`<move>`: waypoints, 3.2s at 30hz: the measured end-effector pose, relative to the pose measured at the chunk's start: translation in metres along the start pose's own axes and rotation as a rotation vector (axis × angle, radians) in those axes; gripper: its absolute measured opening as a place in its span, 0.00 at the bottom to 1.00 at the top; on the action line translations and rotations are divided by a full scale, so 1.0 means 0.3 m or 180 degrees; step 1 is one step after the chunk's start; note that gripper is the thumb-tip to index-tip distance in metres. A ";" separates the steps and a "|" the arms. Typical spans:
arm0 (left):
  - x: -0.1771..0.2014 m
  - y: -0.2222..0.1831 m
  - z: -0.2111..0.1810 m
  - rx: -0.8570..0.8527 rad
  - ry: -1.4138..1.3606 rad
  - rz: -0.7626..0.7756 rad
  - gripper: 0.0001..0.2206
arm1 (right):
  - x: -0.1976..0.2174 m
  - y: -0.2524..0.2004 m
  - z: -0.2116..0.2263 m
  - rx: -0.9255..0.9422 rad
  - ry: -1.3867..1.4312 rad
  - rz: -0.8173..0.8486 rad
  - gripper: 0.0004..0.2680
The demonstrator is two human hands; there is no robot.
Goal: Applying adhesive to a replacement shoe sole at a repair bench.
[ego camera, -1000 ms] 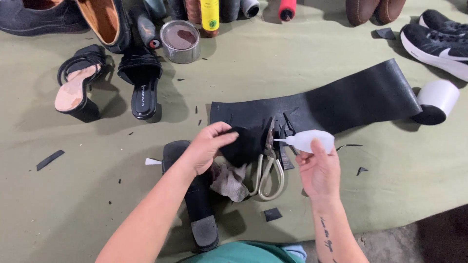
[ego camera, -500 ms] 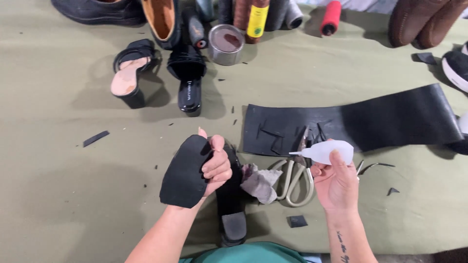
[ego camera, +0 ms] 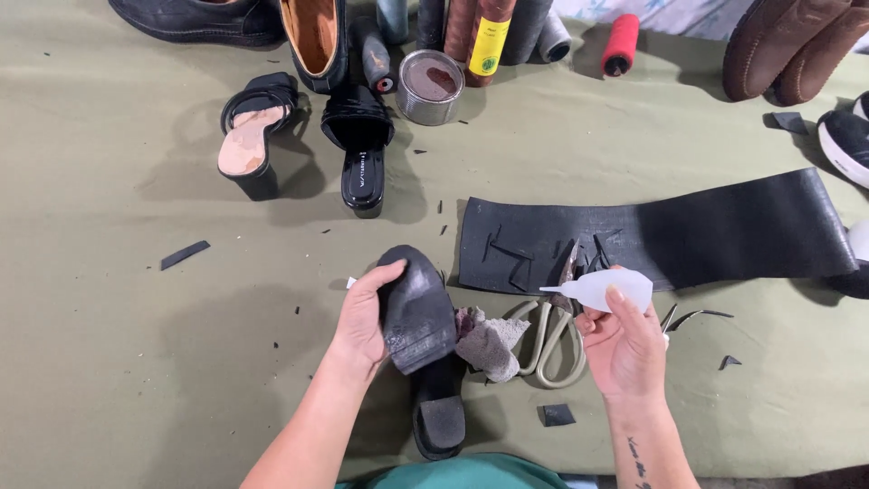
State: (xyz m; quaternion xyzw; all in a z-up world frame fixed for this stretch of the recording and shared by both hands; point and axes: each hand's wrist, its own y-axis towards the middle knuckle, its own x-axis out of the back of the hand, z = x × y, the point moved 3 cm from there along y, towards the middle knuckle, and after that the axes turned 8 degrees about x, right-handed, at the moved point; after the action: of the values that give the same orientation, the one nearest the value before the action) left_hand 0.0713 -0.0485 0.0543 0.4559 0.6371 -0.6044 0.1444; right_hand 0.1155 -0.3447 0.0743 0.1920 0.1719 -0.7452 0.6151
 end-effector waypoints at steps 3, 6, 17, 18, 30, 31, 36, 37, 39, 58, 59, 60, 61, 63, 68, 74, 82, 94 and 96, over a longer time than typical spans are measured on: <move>0.048 0.023 -0.012 -0.0157 -0.0189 -0.0182 0.09 | -0.020 -0.013 -0.001 -0.0035 0.0020 0.0010 0.12; 0.028 -0.001 0.006 -0.0026 -0.0275 0.0170 0.15 | -0.064 -0.034 0.001 -0.0091 -0.0071 0.0111 0.15; 0.023 0.021 0.057 0.0505 -0.0805 0.0550 0.21 | -0.173 -0.023 -0.070 0.0257 -0.0989 0.0665 0.18; 0.036 0.039 0.057 0.0513 -0.0796 0.0554 0.21 | -0.196 -0.023 -0.062 0.0265 -0.0988 0.0655 0.18; 0.030 0.059 0.004 0.0510 -0.0414 0.1841 0.38 | -0.333 -0.001 -0.106 0.0412 -0.0680 0.0721 0.17; 0.029 0.054 0.001 0.0583 -0.0385 0.1778 0.36 | -0.325 0.005 -0.116 0.0416 -0.0612 0.0744 0.16; 0.056 0.067 0.005 0.0727 -0.0425 0.1737 0.37 | -0.358 -0.006 -0.124 0.0312 -0.0612 0.0866 0.15; 0.083 0.099 0.013 0.0702 -0.0411 0.1755 0.38 | -0.376 -0.017 -0.117 0.0230 -0.0775 0.1032 0.15; 0.097 0.117 0.014 0.0677 -0.0395 0.1771 0.39 | -0.410 -0.029 -0.126 0.0148 -0.0936 0.1197 0.15; 0.085 0.095 0.028 0.0576 -0.0135 0.0802 0.35 | -0.547 -0.052 -0.148 0.1076 -0.2073 0.2301 0.15; 0.081 0.095 0.029 0.0583 -0.0111 0.0816 0.35 | -0.549 -0.053 -0.149 0.1120 -0.2022 0.2309 0.15; 0.068 0.079 0.026 0.0586 -0.0107 0.0818 0.35 | -0.549 -0.053 -0.155 0.1122 -0.2022 0.2304 0.15; 0.055 0.063 0.024 0.0582 -0.0095 0.0782 0.35 | -0.551 -0.055 -0.159 0.1172 -0.1987 0.2313 0.15; 0.048 0.051 0.023 0.0578 -0.0085 0.0744 0.36 | -0.554 -0.057 -0.163 0.1219 -0.1954 0.2322 0.14; 0.051 0.047 0.024 0.0566 -0.0088 0.0741 0.38 | -0.573 -0.075 -0.160 0.1328 -0.1953 0.2361 0.13; 0.085 0.081 0.032 0.0547 -0.0151 0.0744 0.37 | -0.581 -0.068 -0.165 0.1429 -0.1935 0.2340 0.13; 0.104 0.090 0.037 0.0545 -0.0166 0.0734 0.36 | -0.576 -0.049 -0.170 0.1620 -0.1883 0.2276 0.12; 0.073 0.071 -0.004 0.0447 -0.0195 0.0972 0.36 | -0.495 -0.074 -0.144 0.1417 -0.1980 0.2224 0.13; 0.080 0.073 -0.004 0.0438 -0.0195 0.0988 0.36 | -0.485 -0.072 -0.137 0.1357 -0.1974 0.2207 0.13</move>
State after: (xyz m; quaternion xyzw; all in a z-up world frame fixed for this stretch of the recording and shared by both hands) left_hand 0.0754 -0.0408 0.0231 0.5390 0.5116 -0.6306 0.2237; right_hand 0.1219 -0.1968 0.1115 0.1288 -0.2483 -0.5377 0.7954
